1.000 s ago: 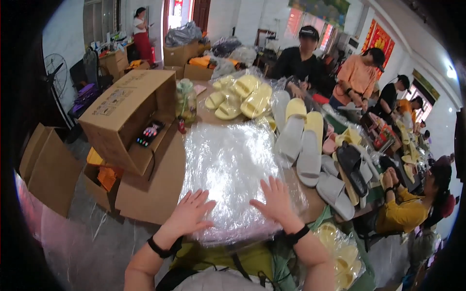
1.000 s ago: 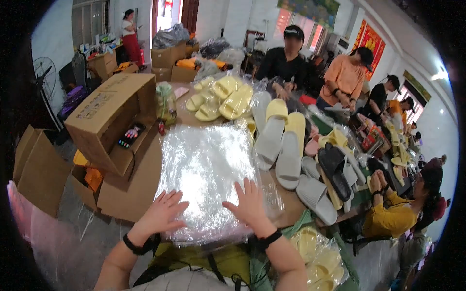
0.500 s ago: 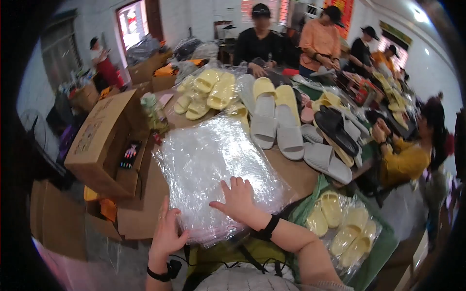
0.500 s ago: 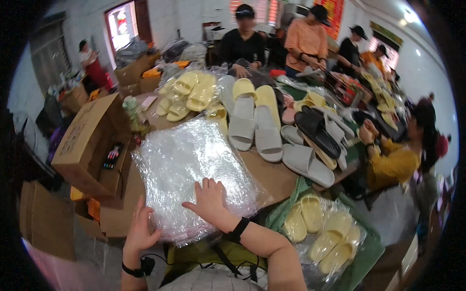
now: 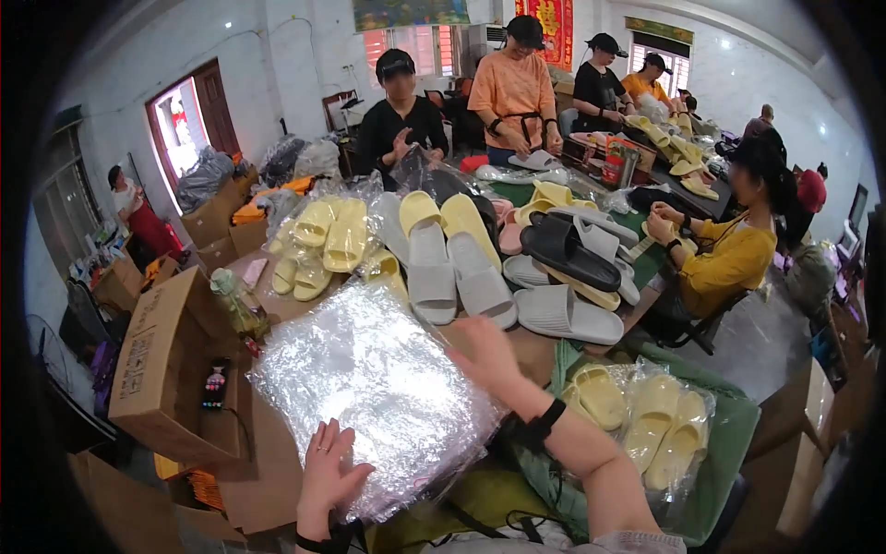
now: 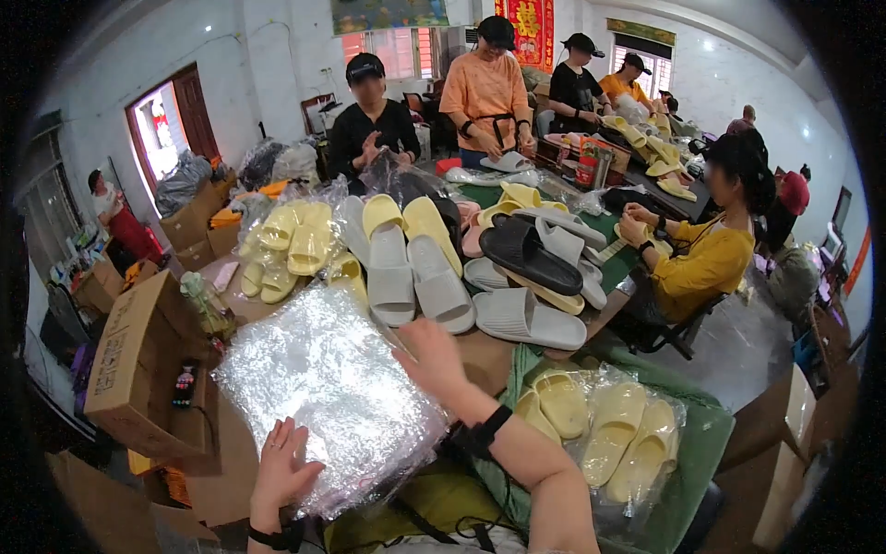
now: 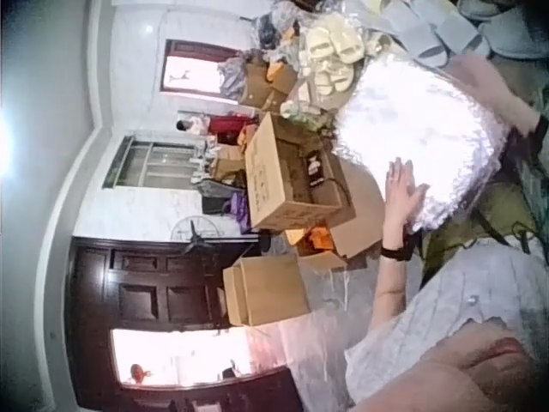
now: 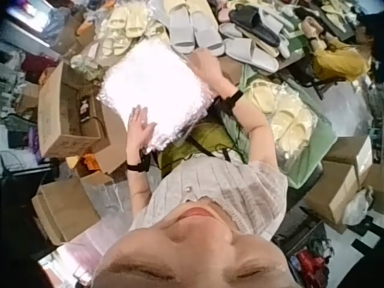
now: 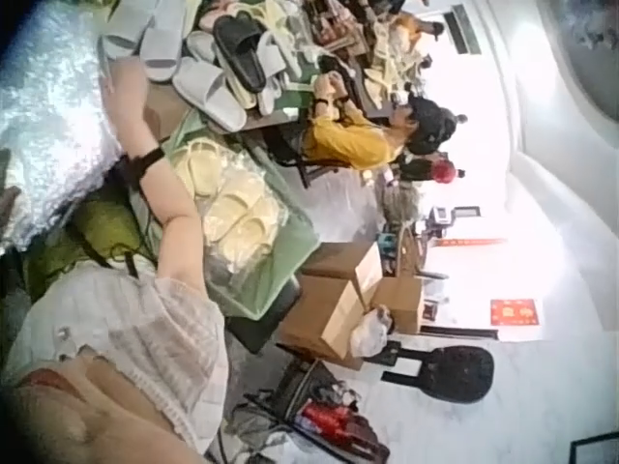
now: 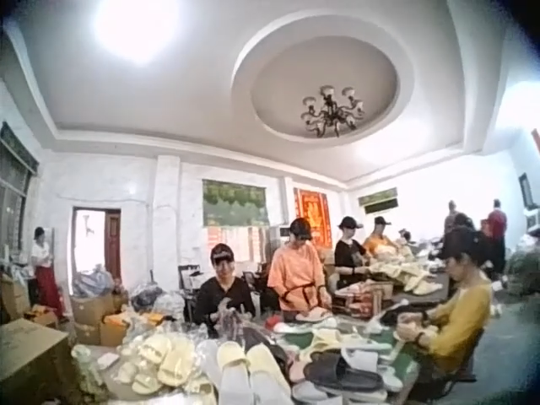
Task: The recorder is sorting and checking pairs of slippers of different colors (yellow, grey, black) on a table in a manufacturing setting.
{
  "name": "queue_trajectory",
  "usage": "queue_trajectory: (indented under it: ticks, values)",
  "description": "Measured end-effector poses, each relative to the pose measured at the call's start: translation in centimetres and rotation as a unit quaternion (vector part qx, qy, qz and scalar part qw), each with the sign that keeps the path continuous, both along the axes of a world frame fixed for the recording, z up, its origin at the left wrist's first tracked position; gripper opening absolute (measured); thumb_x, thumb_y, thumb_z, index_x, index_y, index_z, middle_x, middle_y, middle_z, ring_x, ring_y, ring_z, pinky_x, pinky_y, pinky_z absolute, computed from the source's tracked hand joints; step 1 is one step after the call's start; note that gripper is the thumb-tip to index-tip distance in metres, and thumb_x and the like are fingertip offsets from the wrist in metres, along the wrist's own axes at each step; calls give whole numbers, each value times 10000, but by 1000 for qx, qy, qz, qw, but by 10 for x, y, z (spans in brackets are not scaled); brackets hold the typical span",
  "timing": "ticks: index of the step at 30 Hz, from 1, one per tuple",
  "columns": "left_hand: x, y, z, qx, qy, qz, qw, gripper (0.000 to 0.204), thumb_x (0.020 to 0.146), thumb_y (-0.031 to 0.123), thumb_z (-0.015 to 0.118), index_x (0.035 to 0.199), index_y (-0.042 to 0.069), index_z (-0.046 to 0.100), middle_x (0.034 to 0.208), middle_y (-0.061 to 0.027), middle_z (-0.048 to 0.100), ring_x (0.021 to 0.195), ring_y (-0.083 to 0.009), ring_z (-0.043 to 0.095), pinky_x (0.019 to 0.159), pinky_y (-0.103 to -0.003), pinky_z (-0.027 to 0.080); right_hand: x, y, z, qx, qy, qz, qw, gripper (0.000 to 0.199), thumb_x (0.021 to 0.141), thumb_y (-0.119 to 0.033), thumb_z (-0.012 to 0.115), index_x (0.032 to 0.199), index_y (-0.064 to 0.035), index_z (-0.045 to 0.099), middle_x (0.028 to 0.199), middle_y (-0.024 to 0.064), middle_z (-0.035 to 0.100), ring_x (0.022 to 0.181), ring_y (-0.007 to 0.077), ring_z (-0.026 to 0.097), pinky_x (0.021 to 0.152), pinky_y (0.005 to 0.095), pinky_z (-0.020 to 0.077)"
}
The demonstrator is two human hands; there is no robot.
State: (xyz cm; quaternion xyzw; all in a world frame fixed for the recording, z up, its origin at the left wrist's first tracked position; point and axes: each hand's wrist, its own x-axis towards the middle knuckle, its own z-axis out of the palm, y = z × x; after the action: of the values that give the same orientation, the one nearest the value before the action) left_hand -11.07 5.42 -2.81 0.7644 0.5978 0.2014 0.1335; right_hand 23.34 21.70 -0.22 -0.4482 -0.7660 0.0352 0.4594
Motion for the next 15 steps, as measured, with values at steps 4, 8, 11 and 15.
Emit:
queue_trajectory:
  ticks: [4,8,11,15]
  values:
    - [-2,5,-17,4,-52,42,998,771,731,434,812,1362,53,586,1549,-230,384,1465,-427,275,1183,-500,249,50,66,-12,-45,-20,-85,995,409,791,-154,735,1168,-59,608,1139,150,585,1074,366,550,920,458,466]
    - [-1,7,-27,-29,-70,65,995,782,718,446,811,1359,58,589,1558,-201,386,1478,-397,265,1185,-496,244,55,116,-13,-51,-96,-75,991,451,772,-158,752,1191,-74,607,1172,141,574,1119,350,534,960,453,456]
    - [-4,5,-28,-44,-75,63,994,790,701,463,810,1347,62,597,1567,-183,380,1484,-384,259,1186,-494,238,37,149,-10,-19,-180,-59,982,552,739,-169,780,1259,-116,601,1173,145,580,1154,323,537,995,443,432]
    - [-1,3,-31,-23,-70,57,996,781,702,480,814,1339,80,604,1554,-190,394,1471,-404,274,1180,-512,244,19,188,-8,-47,-269,-97,957,756,698,-282,819,1376,-140,517,1164,136,615,1135,336,579,947,477,464]
